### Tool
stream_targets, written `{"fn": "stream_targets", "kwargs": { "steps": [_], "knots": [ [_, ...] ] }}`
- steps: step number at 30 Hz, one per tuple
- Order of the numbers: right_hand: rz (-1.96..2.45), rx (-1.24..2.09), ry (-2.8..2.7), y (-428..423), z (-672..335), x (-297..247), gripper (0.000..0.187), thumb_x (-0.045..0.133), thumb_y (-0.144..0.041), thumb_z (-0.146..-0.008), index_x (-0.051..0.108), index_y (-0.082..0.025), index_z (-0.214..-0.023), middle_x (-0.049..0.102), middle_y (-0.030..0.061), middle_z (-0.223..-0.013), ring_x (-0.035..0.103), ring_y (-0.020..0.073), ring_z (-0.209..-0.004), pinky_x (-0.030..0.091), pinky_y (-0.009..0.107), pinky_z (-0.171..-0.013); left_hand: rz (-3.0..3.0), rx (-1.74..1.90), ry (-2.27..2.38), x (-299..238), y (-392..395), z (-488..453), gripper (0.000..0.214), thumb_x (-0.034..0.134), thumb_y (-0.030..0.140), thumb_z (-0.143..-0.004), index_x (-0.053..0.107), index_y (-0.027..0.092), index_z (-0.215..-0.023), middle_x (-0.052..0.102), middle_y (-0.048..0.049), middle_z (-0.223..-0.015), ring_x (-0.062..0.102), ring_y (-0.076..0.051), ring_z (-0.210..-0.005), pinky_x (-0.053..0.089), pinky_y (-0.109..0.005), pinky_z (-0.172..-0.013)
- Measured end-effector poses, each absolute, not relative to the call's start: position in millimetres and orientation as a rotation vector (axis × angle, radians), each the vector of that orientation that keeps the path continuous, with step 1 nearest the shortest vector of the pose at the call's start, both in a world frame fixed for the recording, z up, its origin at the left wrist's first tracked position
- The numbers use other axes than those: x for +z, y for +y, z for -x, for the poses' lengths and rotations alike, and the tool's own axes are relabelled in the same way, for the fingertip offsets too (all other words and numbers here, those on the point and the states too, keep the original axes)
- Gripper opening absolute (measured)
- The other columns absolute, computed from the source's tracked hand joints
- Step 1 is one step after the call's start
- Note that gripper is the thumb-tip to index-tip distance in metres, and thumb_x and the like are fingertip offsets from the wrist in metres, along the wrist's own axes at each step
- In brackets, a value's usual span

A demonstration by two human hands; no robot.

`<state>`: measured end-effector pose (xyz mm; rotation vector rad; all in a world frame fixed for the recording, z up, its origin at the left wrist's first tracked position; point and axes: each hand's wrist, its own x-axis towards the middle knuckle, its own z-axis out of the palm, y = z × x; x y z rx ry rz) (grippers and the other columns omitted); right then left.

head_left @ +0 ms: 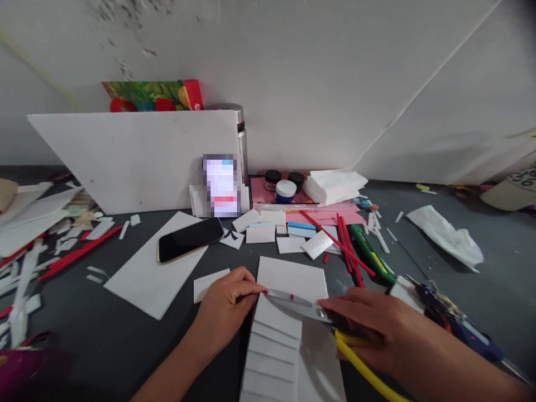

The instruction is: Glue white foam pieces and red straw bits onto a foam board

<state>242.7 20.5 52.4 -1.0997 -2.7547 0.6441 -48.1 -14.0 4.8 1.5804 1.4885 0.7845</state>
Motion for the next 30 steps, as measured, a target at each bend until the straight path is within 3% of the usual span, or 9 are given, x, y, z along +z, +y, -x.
{"fn": "stream_targets", "kwargs": {
  "steps": [11,19,25,30],
  "knots": [
    [1.146,0.688,-2.757,14,-242,47,0.051,0.065,-0.014,-0.081,0.063,-0.028,-0.130,0.069,0.0068,-0.098,0.069,0.0196,-0.075,0.059,0.033,-0.071,-1.550,0.794,1.488,6,-14,48,0.031,0.054,0.013,-0.084,0.081,0.028,-0.089,0.063,-0.0005,-0.085,0.061,-0.015,-0.078,0.042,-0.024,-0.070],
    [1.164,0.789,-2.704,6,-239,39,0.052,0.063,-0.008,-0.080,0.064,-0.024,-0.130,0.068,0.0046,-0.088,0.064,0.0139,-0.062,0.053,0.023,-0.056,-1.530,0.822,1.501,4,-14,46,0.028,0.057,0.014,-0.084,0.081,0.028,-0.086,0.064,0.0000,-0.083,0.061,-0.015,-0.076,0.042,-0.024,-0.068],
    [1.167,0.651,-2.715,4,-236,48,0.052,0.066,-0.009,-0.076,0.067,-0.025,-0.126,0.071,0.0083,-0.097,0.070,0.0196,-0.072,0.060,0.031,-0.069,-1.535,0.821,1.495,4,-15,47,0.028,0.056,0.014,-0.083,0.081,0.027,-0.087,0.063,-0.0001,-0.083,0.061,-0.014,-0.075,0.041,-0.024,-0.067],
    [1.146,0.622,-2.756,6,-233,53,0.051,0.067,-0.009,-0.077,0.068,-0.023,-0.126,0.071,0.0078,-0.092,0.070,0.0200,-0.072,0.060,0.031,-0.067,-1.540,0.817,1.495,5,-13,46,0.028,0.056,0.013,-0.083,0.081,0.026,-0.085,0.063,0.0003,-0.083,0.061,-0.014,-0.076,0.041,-0.024,-0.067]
  ]
}}
